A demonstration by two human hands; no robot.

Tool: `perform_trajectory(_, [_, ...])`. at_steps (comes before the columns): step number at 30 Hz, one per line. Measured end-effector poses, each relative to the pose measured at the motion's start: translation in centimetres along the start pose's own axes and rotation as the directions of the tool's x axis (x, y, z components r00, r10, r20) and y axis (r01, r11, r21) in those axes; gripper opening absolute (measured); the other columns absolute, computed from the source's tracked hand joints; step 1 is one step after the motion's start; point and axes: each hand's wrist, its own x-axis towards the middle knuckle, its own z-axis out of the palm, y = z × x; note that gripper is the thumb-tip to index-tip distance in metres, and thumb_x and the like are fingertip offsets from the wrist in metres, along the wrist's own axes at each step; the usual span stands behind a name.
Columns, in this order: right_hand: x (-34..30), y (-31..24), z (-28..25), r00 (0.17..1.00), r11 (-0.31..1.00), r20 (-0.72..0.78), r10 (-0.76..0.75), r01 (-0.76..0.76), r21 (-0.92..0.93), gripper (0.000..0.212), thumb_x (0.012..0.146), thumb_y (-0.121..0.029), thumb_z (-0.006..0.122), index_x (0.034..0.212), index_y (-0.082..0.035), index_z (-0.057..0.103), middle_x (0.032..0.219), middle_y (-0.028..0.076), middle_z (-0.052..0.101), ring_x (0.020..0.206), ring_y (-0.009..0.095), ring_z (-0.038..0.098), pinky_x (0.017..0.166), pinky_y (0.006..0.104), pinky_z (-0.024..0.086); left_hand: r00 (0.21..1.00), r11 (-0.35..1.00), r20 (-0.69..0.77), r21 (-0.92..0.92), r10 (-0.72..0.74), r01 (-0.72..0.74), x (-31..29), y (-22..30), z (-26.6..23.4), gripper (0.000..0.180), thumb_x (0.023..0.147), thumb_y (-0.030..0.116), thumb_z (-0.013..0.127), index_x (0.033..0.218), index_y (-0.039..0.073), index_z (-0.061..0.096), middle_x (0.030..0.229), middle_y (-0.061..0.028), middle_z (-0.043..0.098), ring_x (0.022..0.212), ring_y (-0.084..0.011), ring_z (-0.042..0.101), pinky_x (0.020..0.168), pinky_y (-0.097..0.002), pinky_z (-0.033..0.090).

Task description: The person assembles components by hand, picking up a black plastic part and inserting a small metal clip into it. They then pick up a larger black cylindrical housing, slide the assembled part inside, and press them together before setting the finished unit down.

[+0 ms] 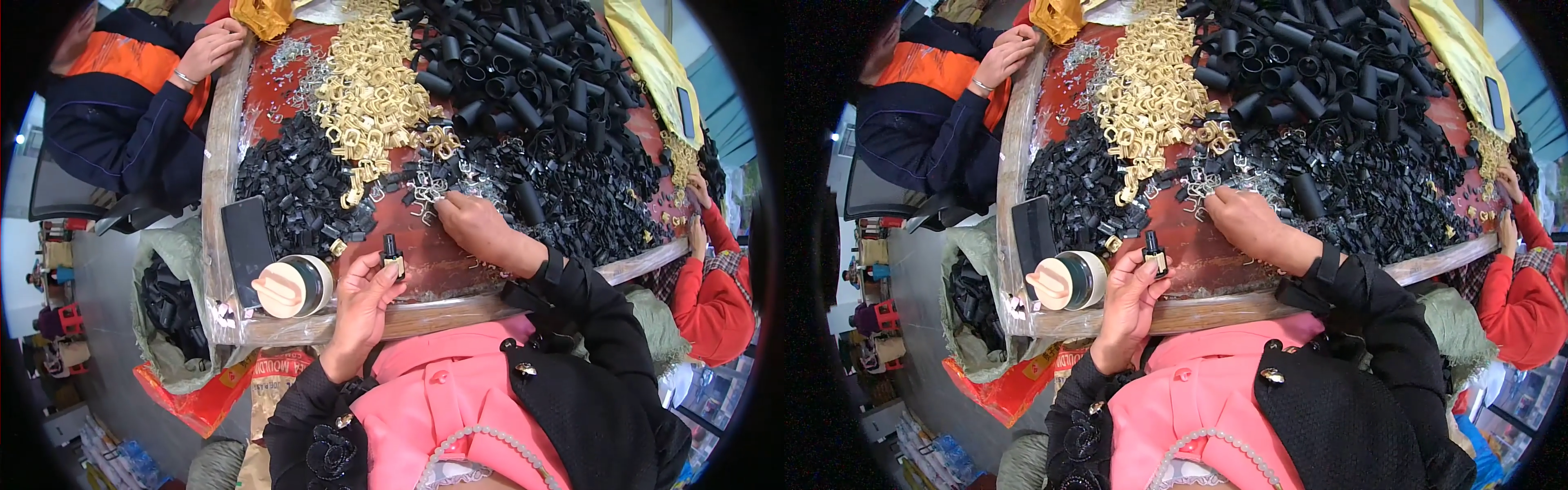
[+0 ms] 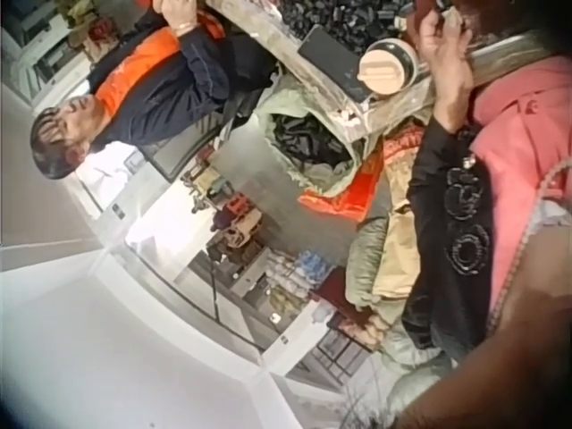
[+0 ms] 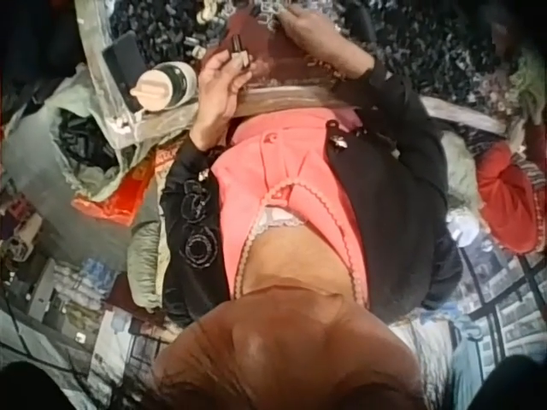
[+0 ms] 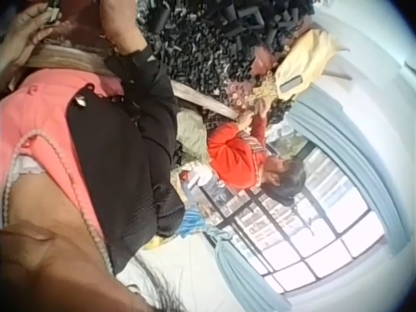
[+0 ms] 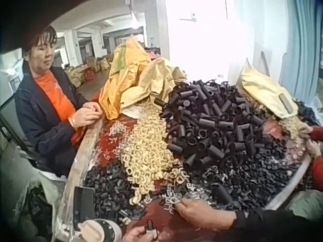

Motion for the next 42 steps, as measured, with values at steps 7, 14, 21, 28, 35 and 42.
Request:
perform_trajectory(7, [0.5,-0.1,-2.0,0.926,0.521,0.293,0.239,-0.377,0.766,0.010,0.081,-0.012,0.051,0.078,-0.003,0.051,0.071,0.000,0.051,0.056,0.011,0.051,0.051,0.0243,0.042,1.000,1.000,-0.006,-0.004,0.005,-0.005,0.3,0.1,0.3,0.023,0.081,0.006,0.055,0.102,0.001,0.049,0.090,-0.0068,0.059,0.077,-0.0135,0.059,0.065,-0.0217,0.051])
perform_trajectory(14, [0.0,-0.7,-2.7,0.835,-0.245,0.551,0.007,-0.533,0.810,0.009,0.084,-0.014,0.051,0.086,-0.005,0.049,0.077,0.000,0.052,0.062,0.008,0.050,0.057,0.0209,0.040,1.000,1.000,0.001,0.021,0.018,-0.018,0.5,0.4,0.7,0.019,0.082,0.008,0.053,0.100,0.001,0.050,0.090,-0.0101,0.059,0.078,-0.0163,0.059,0.066,-0.0238,0.051])
perform_trajectory(21, [-0.1,-2.3,-3.1,0.783,-0.470,0.605,-0.148,-0.593,0.653,0.011,0.085,-0.016,0.050,0.089,-0.006,0.048,0.075,0.002,0.054,0.064,0.009,0.052,0.059,0.0211,0.041,1.000,1.000,0.005,0.014,0.020,-0.020,0.5,0.2,0.7,0.021,0.082,0.008,0.054,0.101,0.001,0.049,0.090,-0.0102,0.059,0.078,-0.0163,0.059,0.066,-0.0235,0.051])
perform_trajectory(28, [-0.3,-2.3,-2.2,0.782,-0.471,0.591,-0.199,-0.605,0.642,0.012,0.085,-0.015,0.050,0.090,-0.005,0.048,0.072,0.003,0.054,0.063,0.010,0.052,0.058,0.0224,0.042,1.000,1.000,0.020,-0.014,-0.004,0.004,0.6,0.0,0.6,0.025,0.080,0.006,0.056,0.104,0.001,0.049,0.091,-0.0061,0.059,0.077,-0.0128,0.059,0.066,-0.0223,0.051])
perform_trajectory(35, [-0.3,-2.6,-2.3,0.772,-0.458,0.607,-0.188,-0.616,0.641,0.012,0.083,-0.014,0.053,0.088,-0.004,0.050,0.071,0.002,0.054,0.061,0.008,0.049,0.058,0.0208,0.041,0.999,1.000,0.039,-0.015,-0.011,0.012,0.5,-0.2,0.7,0.027,0.080,0.006,0.056,0.105,0.000,0.049,0.091,-0.0069,0.059,0.078,-0.0134,0.059,0.066,-0.0228,0.051])
perform_trajectory(42, [-0.3,-3.7,-2.1,0.788,-0.407,0.615,-0.039,-0.574,0.710,0.011,0.084,-0.015,0.053,0.083,-0.004,0.051,0.071,0.001,0.055,0.059,0.007,0.050,0.053,0.0190,0.041,0.999,0.999,0.023,-0.015,-0.034,0.034,0.6,-0.4,0.8,0.027,0.080,0.006,0.057,0.105,0.000,0.049,0.092,-0.0074,0.059,0.078,-0.0136,0.059,0.066,-0.0226,0.051])
